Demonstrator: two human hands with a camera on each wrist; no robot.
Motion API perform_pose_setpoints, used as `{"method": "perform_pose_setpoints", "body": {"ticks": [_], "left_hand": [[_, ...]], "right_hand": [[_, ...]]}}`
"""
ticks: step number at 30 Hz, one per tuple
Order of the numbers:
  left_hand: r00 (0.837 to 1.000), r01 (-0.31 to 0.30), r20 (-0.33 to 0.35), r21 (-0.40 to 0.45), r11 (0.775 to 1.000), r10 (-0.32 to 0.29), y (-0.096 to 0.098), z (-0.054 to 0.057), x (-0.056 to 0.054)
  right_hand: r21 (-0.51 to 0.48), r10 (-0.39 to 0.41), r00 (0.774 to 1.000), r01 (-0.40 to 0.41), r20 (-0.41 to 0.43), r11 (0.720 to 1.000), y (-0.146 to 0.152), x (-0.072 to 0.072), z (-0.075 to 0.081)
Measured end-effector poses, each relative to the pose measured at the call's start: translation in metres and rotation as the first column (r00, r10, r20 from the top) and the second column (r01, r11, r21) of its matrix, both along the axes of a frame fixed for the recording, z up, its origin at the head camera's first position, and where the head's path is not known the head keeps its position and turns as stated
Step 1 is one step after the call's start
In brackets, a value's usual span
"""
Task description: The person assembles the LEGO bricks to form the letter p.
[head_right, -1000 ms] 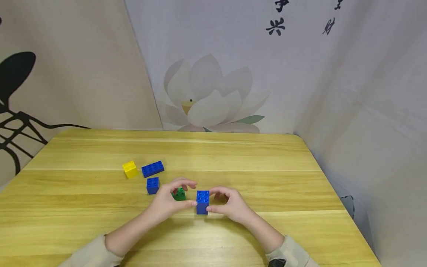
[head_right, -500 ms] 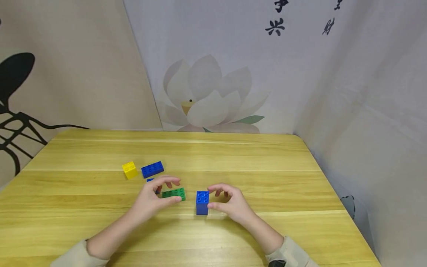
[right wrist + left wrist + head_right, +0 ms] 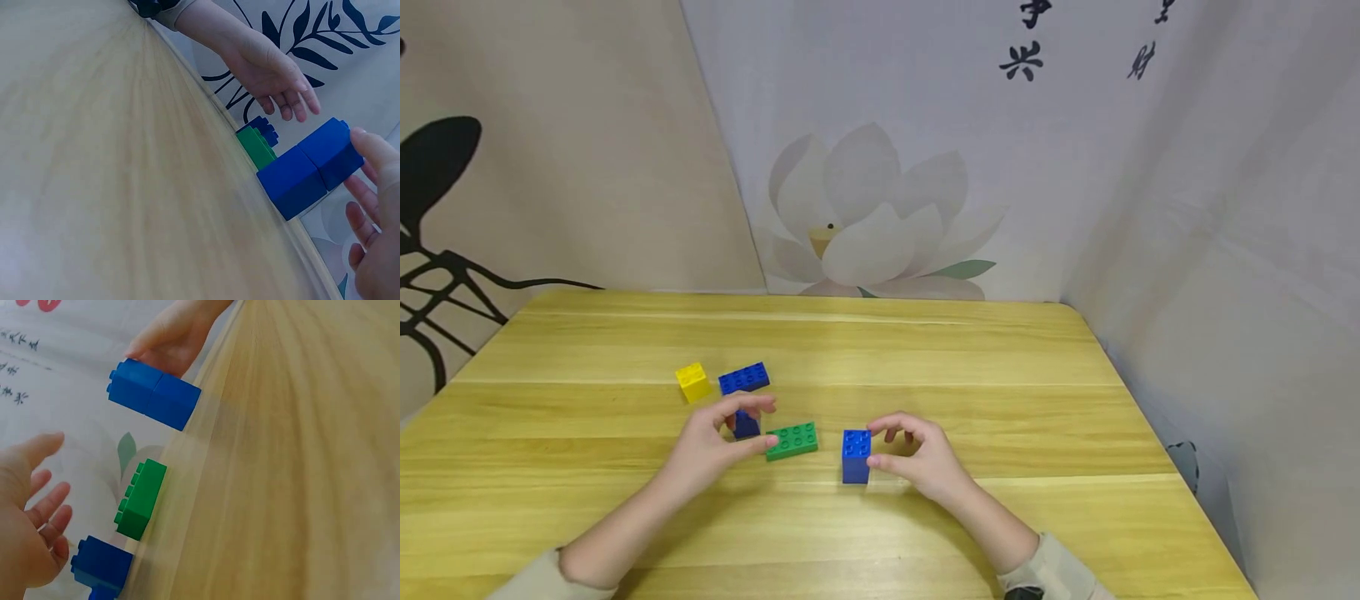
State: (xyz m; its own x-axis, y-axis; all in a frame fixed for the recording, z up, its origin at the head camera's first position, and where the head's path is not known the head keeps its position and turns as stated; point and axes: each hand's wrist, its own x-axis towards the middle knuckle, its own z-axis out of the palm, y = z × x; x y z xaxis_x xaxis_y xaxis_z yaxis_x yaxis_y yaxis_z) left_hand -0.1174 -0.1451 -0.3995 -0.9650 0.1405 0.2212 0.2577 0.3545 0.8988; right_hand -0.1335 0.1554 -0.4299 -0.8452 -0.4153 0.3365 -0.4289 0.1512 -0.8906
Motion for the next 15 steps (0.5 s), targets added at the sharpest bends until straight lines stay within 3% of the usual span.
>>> {"method": "perform_pose_setpoints", "body": {"ticks": [15], "left_hand": [[0.993, 0.016, 0.114, -0.125, 0.992, -0.001, -0.0054, -0.0026, 0.0064]], "right_hand": [[0.005, -0.004, 1.0, 0.004, 0.002, 1.0, 0.0, -0.0005, -0.0009]]}}
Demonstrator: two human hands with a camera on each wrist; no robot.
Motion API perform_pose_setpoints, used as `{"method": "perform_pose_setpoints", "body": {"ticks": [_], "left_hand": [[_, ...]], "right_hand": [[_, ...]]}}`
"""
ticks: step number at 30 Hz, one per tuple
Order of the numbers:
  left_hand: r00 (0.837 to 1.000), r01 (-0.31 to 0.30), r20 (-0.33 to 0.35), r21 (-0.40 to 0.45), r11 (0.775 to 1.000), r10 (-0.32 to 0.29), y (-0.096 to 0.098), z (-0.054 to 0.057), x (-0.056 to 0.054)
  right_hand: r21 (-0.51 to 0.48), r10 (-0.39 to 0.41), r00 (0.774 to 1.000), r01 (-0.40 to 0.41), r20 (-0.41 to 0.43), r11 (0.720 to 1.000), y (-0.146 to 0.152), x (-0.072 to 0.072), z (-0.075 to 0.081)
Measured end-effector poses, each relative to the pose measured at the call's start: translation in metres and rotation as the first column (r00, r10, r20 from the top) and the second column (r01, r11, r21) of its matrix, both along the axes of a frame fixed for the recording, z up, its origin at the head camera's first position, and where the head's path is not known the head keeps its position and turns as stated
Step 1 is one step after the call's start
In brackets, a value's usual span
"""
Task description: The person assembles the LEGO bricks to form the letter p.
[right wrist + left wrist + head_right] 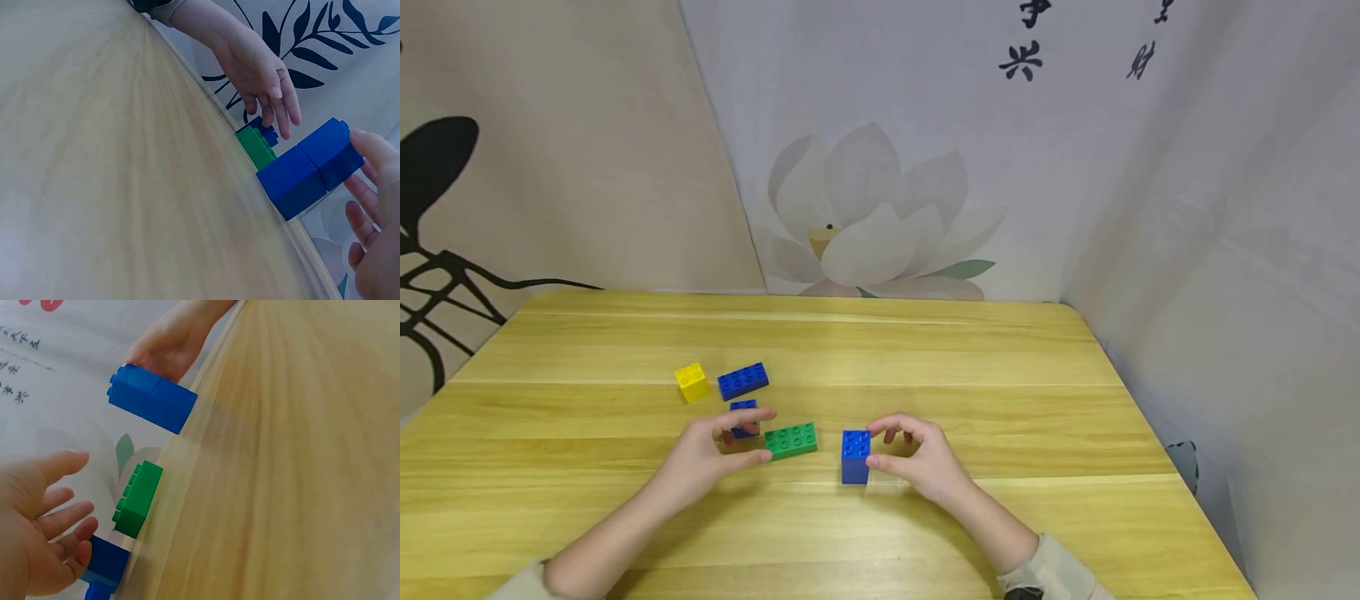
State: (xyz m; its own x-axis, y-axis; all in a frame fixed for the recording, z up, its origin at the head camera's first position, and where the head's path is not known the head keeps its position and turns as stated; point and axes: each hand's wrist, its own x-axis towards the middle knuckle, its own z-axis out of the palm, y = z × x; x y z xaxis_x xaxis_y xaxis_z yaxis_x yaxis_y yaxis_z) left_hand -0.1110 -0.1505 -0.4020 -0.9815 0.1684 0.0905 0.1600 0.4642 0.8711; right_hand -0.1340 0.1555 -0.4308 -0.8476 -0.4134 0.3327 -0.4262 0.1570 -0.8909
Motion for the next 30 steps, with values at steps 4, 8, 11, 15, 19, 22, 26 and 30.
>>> {"method": "perform_pose_setpoints", "body": {"ticks": [4, 8, 11, 15, 19, 22, 26, 30], "left_hand": [[0.999, 0.002, 0.037, -0.013, 1.0, -0.001, 0.0, 0.0, 0.002], [0.998, 0.007, 0.069, -0.017, 1.0, -0.006, 0.0, -0.002, 0.002], [0.996, 0.021, 0.087, -0.016, 1.0, -0.019, 0.0, -0.004, 0.002], [0.995, 0.051, 0.086, -0.018, 0.999, -0.049, -0.001, -0.008, 0.002], [0.996, 0.053, 0.077, -0.02, 0.998, -0.051, 0.001, -0.013, 0.002], [0.998, 0.028, 0.063, -0.024, 0.999, -0.026, 0.004, -0.017, 0.002], [0.999, -0.007, 0.035, -0.038, 0.999, 0.009, 0.009, -0.022, 0.002], [0.999, -0.034, 0.032, -0.033, 0.999, 0.035, 0.013, -0.026, 0.003]], "right_hand": [[-0.002, 0.0, 1.0, 0.0, 0.007, 1.0, 0.0, 0.0, 0.001], [0.004, -0.002, 1.0, 0.002, 0.014, 1.0, 0.0, 0.0, 0.001], [0.015, -0.007, 1.0, 0.007, 0.019, 1.0, 0.001, 0.0, 0.001], [0.023, -0.011, 1.0, 0.01, 0.02, 1.0, 0.0, 0.0, 0.001], [0.023, -0.01, 1.0, 0.009, 0.013, 1.0, 0.0, 0.0, 0.0], [0.021, -0.01, 1.0, 0.009, 0.011, 1.0, 0.0, 0.0, 0.001], [0.021, -0.013, 1.0, 0.013, 0.019, 1.0, 0.0, 0.0, 0.0], [0.028, -0.017, 1.0, 0.017, 0.025, 0.999, 0.0, 0.0, 0.0]]}}
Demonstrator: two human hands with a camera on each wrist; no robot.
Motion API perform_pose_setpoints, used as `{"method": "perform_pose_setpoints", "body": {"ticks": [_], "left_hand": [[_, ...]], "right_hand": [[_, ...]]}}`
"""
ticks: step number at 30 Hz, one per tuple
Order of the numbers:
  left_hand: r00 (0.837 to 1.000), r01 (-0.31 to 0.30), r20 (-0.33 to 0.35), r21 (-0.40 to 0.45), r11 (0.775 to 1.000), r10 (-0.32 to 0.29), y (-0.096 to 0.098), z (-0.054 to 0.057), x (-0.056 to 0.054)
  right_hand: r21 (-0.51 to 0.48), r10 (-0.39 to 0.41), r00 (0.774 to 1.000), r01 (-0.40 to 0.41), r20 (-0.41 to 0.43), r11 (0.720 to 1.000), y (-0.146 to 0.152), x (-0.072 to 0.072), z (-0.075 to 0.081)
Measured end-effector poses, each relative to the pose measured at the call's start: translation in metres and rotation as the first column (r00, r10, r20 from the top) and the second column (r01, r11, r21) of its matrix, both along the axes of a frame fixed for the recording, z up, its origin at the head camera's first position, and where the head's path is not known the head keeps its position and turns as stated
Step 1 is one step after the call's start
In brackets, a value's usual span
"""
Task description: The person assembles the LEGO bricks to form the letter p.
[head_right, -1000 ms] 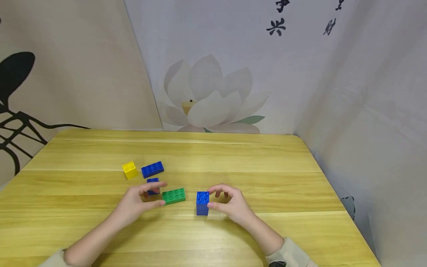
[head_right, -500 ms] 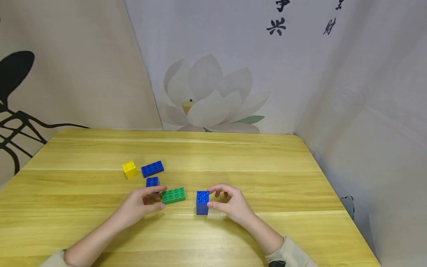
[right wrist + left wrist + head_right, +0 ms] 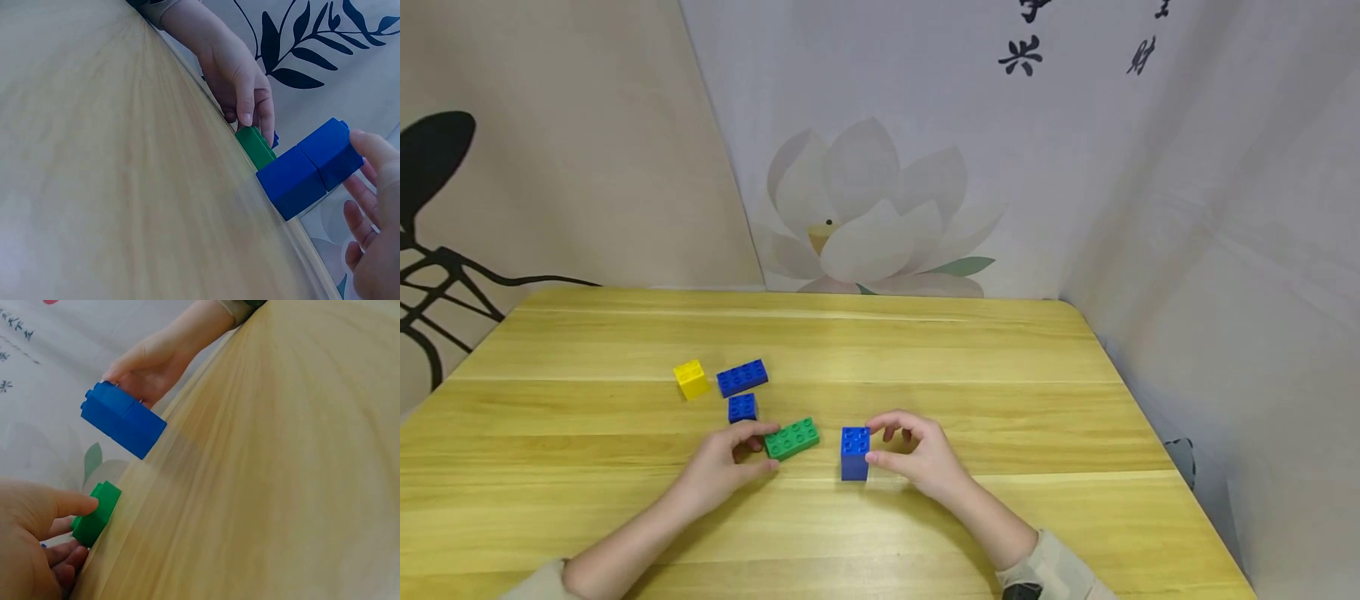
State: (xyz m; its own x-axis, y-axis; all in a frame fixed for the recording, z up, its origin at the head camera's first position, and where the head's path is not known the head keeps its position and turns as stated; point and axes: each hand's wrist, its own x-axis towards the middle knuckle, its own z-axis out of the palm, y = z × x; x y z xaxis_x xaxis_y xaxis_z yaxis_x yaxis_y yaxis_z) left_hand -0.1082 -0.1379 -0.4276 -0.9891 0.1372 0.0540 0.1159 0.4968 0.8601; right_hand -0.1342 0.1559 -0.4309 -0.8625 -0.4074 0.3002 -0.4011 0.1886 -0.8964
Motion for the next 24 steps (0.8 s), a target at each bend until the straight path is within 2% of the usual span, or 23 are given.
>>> {"method": "perform_pose_setpoints", "body": {"ticks": [12, 24], "left_hand": [[1.0, -0.026, 0.005, 0.03, 0.999, 0.026, 0.0022, -0.0003, 0.0009], [1.0, -0.011, 0.007, 0.135, 0.991, 0.01, 0.0027, 0.0007, 0.0016]], "right_hand": [[0.001, 0.003, 1.0, -0.003, 0.014, 1.0, -0.0012, 0.0001, 0.0015], [0.014, 0.008, 1.0, -0.008, 0.02, 1.0, -0.0003, -0.0004, 0.0012]]}}
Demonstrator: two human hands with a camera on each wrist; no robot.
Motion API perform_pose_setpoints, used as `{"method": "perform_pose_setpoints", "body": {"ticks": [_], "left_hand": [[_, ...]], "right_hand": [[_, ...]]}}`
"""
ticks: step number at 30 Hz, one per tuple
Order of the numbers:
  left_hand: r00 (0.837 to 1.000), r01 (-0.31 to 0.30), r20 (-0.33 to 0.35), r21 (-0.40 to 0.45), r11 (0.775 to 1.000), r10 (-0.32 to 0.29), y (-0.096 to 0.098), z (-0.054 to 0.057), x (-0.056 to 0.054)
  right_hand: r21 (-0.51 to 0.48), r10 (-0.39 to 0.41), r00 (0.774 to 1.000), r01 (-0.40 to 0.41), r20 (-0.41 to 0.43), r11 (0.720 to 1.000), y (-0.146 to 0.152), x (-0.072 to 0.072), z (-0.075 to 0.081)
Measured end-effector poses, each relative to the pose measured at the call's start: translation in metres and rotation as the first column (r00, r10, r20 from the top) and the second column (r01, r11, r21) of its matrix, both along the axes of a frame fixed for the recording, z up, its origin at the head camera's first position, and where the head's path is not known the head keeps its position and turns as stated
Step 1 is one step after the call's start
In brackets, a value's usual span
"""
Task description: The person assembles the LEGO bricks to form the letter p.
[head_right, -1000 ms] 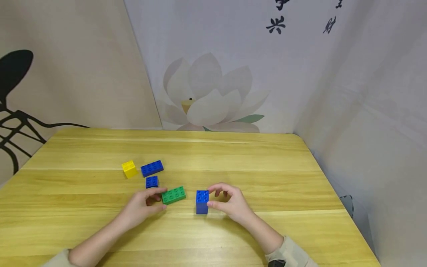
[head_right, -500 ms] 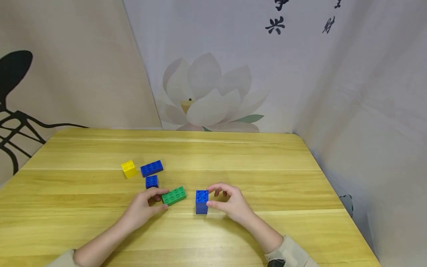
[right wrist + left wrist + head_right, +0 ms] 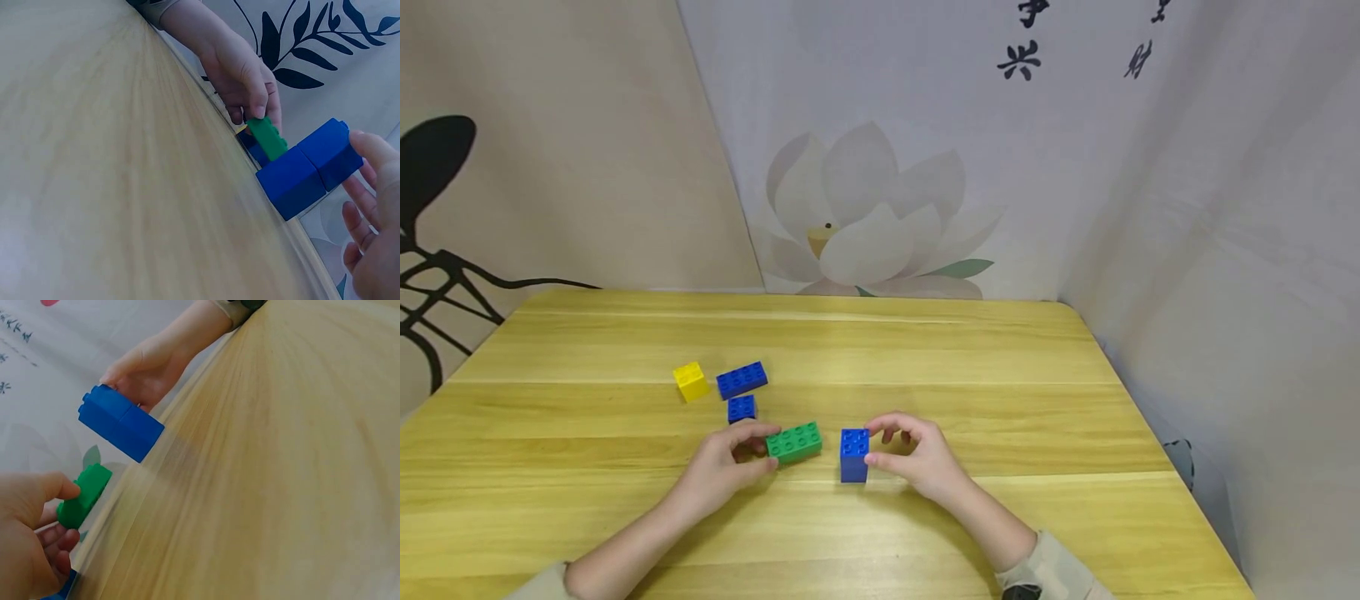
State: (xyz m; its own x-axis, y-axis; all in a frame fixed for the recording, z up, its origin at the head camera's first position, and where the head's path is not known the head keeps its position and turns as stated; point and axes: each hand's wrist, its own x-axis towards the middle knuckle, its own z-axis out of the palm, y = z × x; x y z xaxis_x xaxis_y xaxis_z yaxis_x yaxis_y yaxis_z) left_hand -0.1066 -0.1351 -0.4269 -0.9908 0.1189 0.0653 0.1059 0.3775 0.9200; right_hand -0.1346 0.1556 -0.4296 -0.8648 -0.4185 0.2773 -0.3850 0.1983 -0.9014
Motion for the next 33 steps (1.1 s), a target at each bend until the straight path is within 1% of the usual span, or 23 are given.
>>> {"method": "perform_pose_setpoints", "body": {"ticks": [3, 11, 15, 21, 26, 29, 33], "left_hand": [[1.0, 0.011, -0.014, 0.008, 1.0, -0.011, 0.001, 0.001, 0.001], [0.993, 0.055, -0.106, -0.049, 0.997, -0.06, 0.0, 0.008, 0.003], [0.988, 0.074, -0.133, -0.038, 0.997, -0.079, 0.001, 0.013, 0.004], [0.983, 0.082, -0.161, -0.036, 0.996, -0.087, 0.005, 0.022, 0.004], [0.968, 0.098, -0.226, -0.044, 0.994, -0.105, 0.009, 0.027, 0.002], [0.957, 0.118, -0.264, -0.033, 0.992, -0.123, 0.012, 0.028, -0.001], [0.945, 0.158, -0.29, -0.006, 0.987, -0.154, 0.018, 0.031, -0.005]], "right_hand": [[0.004, -0.001, 1.0, 0.001, 0.001, 1.0, 0.0, 0.0, 0.0], [-0.009, 0.01, 1.0, -0.01, 0.003, 1.0, 0.0, 0.001, -0.001], [-0.008, 0.009, 1.0, -0.008, 0.005, 1.0, 0.0, 0.001, -0.001], [0.006, 0.0, 1.0, 0.0, 0.011, 1.0, 0.001, 0.001, 0.0], [0.008, 0.0, 1.0, 0.0, 0.022, 1.0, 0.0, 0.002, 0.001], [0.009, 0.0, 1.0, 0.0, 0.021, 1.0, 0.0, 0.001, 0.001], [0.014, 0.001, 1.0, -0.001, 0.011, 1.0, 0.0, 0.0, 0.001]]}}
